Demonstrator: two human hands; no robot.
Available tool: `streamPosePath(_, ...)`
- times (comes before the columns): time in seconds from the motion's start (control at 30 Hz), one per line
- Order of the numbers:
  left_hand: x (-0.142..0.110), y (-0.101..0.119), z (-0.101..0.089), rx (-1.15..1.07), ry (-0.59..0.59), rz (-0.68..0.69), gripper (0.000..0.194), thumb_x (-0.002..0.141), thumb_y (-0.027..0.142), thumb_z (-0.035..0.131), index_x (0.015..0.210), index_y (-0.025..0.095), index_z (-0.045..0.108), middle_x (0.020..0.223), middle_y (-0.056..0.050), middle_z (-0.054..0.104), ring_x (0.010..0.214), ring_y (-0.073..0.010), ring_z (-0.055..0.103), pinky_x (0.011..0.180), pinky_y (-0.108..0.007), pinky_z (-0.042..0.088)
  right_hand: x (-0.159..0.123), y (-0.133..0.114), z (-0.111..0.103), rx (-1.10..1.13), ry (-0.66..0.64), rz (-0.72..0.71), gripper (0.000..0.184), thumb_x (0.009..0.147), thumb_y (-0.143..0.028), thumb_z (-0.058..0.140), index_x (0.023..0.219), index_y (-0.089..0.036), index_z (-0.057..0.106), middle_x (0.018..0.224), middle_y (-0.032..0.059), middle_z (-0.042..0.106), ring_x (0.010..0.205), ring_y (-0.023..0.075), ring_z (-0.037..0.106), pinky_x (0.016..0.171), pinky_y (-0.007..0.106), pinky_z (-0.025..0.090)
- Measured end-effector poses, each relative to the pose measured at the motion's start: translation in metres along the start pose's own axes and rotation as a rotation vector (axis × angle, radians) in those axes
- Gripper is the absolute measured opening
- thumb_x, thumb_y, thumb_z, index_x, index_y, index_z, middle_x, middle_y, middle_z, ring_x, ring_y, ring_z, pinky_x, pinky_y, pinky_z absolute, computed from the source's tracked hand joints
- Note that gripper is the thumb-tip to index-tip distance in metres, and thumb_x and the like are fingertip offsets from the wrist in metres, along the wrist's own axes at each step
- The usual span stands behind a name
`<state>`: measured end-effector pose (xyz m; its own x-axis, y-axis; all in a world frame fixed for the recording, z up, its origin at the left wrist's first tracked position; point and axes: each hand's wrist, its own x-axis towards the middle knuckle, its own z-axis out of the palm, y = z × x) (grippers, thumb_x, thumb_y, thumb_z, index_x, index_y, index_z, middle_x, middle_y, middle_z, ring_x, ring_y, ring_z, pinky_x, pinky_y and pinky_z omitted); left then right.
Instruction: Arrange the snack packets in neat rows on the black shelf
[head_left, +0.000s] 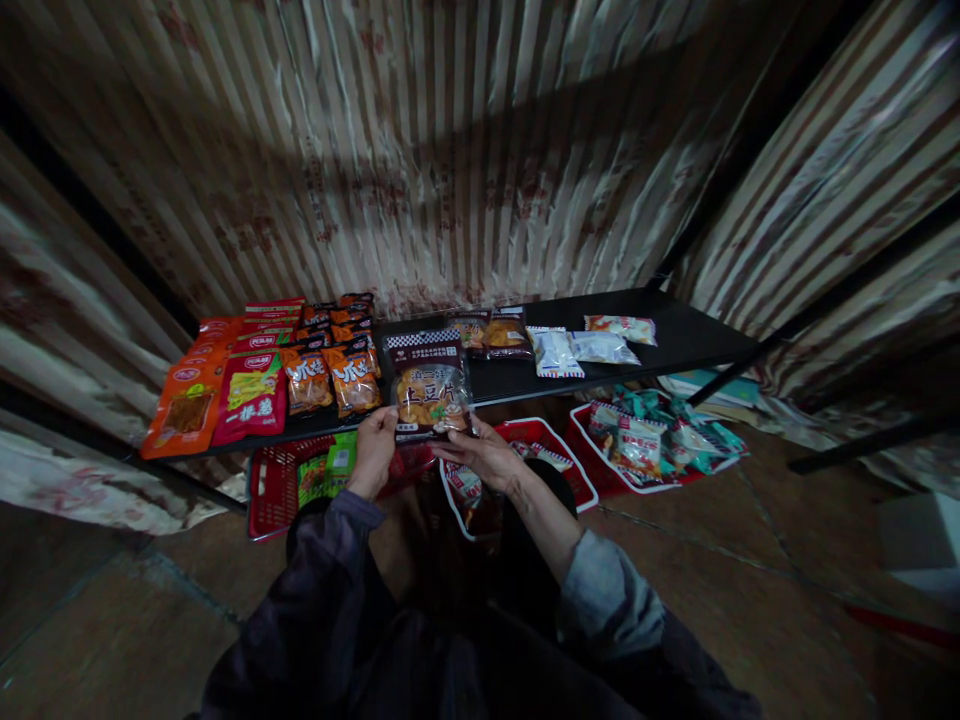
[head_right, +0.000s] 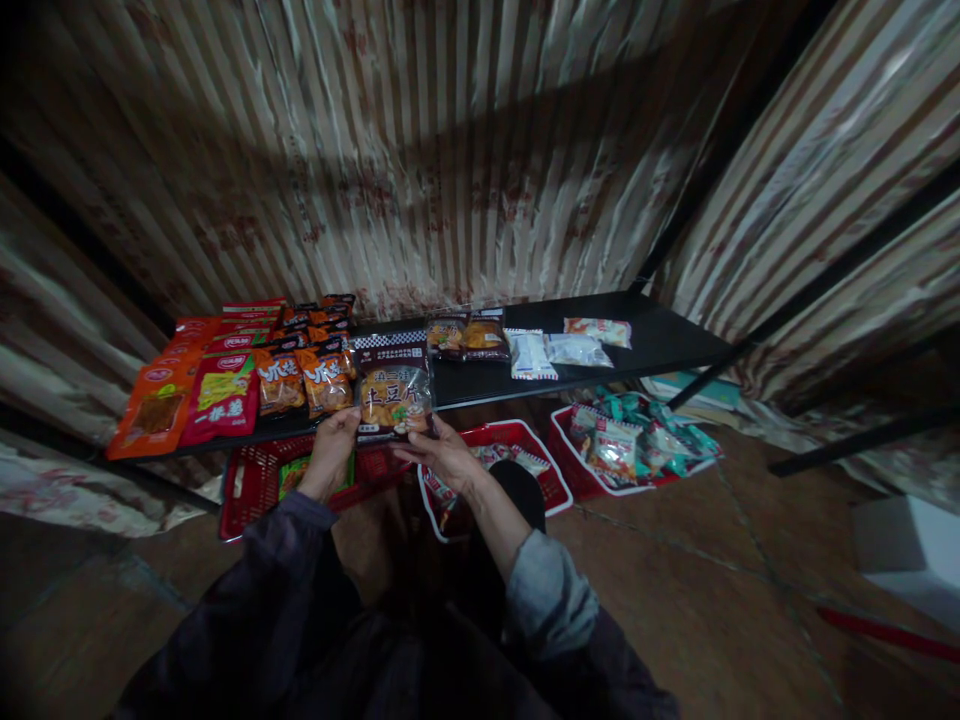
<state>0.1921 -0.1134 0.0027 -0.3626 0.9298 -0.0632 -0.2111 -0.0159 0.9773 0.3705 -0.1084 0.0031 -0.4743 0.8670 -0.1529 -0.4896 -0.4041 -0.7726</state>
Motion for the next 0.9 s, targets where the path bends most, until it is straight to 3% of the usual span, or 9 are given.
streamPosePath(0.2, 0.003, -0.004, 0.005, 0.054, 0.067, 0.052, 0.025, 0.07, 0.04, 0.06, 0.068, 0.016, 0.062, 0.062, 0.003, 0.06, 0.06, -0.0108, 0.052, 0.063, -0.023, 0.042, 0.001, 0.003, -0.001, -0.022, 0.015, -0.048, 0.043, 0.06, -0.013, 0.08, 0.098, -0.021, 0.061, 0.092, -0.0005, 0.071, 0.089, 0.0214, 0.069, 0.099, 0.052, 0.044)
streamPosePath(0.43, 0.001, -0.004, 0.008, 0.013, 0.067, 0.037, 0.028, 0.067, 0.043, 0.063, 0.066, 0.016, 0.058, 0.06, 0.004, 0.056, 0.057, -0.0091, 0.05, 0.061, -0.021, 0.041, 0.001, 0.004, -0.004, -0.014, 0.034, -0.054, 0.045, 0.059, -0.01, 0.079, 0.099, -0.021, 0.062, 0.095, -0.0012, 0.071, 0.09, 0.0192, 0.068, 0.099, 0.05, 0.045)
streamPosePath(0.63, -0.005, -0.002, 0.016, -0.139, -0.051, -0.101, 0.041, 0.063, 0.049, 0.069, 0.083, 0.016, 0.058, 0.076, 0.0, 0.063, 0.068, -0.012, 0.058, 0.068, -0.027, 0.048, 0.005, 0.0, -0.009, 0.01, 0.07, -0.08, 0.04, 0.06, -0.011, 0.078, 0.096, -0.02, 0.063, 0.092, -0.0001, 0.072, 0.086, 0.0197, 0.069, 0.098, 0.047, 0.047)
streamPosePath(0.77, -0.011, 0.001, 0.02, -0.178, -0.13, -0.182, 0.039, 0.059, 0.036, 0.076, 0.089, 0.016, 0.059, 0.089, -0.004, 0.066, 0.077, -0.0139, 0.062, 0.074, -0.031, 0.051, 0.005, -0.006, -0.021, 0.011, 0.086, -0.087, 0.039, 0.06, -0.01, 0.078, 0.095, -0.02, 0.063, 0.094, 0.0004, 0.071, 0.086, 0.0193, 0.069, 0.097, 0.046, 0.048)
streamPosePath(0.9, -0.013, 0.002, 0.022, -0.142, -0.21, -0.256, 0.042, 0.059, 0.023, 0.077, 0.097, 0.017, 0.059, 0.09, -0.005, 0.068, 0.074, -0.0141, 0.064, 0.075, -0.032, 0.052, 0.005, -0.009, -0.029, 0.033, 0.102, -0.09, 0.041, 0.062, -0.011, 0.078, 0.098, -0.021, 0.062, 0.096, 0.0005, 0.071, 0.089, 0.0189, 0.069, 0.097, 0.045, 0.048)
